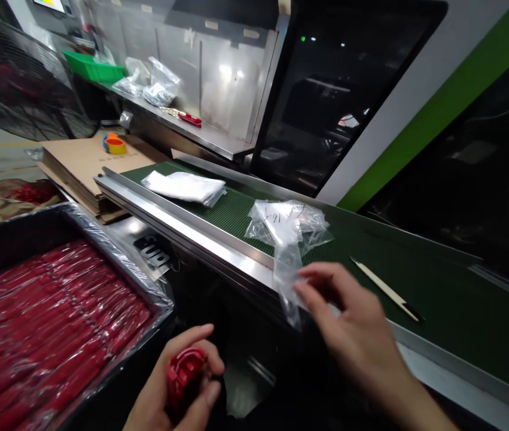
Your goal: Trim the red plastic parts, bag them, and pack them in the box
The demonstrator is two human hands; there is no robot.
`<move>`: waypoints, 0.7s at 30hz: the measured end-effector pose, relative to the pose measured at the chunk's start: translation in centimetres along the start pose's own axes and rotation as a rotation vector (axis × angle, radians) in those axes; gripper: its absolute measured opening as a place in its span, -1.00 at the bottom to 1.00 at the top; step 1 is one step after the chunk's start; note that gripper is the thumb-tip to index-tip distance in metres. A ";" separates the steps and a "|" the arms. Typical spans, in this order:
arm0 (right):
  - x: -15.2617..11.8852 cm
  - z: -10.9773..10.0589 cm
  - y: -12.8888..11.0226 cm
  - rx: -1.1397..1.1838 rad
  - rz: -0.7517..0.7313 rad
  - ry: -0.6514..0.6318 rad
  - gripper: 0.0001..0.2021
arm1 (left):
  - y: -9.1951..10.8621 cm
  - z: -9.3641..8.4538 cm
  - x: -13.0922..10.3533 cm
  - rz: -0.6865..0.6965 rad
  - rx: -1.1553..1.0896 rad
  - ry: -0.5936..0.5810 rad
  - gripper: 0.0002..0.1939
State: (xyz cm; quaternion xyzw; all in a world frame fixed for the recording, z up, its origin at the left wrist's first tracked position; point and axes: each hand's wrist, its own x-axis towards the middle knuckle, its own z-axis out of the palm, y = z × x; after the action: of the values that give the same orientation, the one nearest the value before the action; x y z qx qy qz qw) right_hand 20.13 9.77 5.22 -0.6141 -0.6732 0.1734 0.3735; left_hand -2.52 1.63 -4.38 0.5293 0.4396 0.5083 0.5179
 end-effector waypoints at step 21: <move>-10.2 2.6 -0.1 0.098 -0.166 -0.368 -0.87 | -1.1 2.6 -0.5 0.440 0.798 -0.091 -0.46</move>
State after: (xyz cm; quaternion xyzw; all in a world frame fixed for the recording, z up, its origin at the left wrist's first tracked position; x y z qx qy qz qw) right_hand 17.86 0.58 0.57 -0.4957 -0.7691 0.2839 0.2867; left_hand 0.04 0.95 -5.41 0.7901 0.4550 0.3732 0.1718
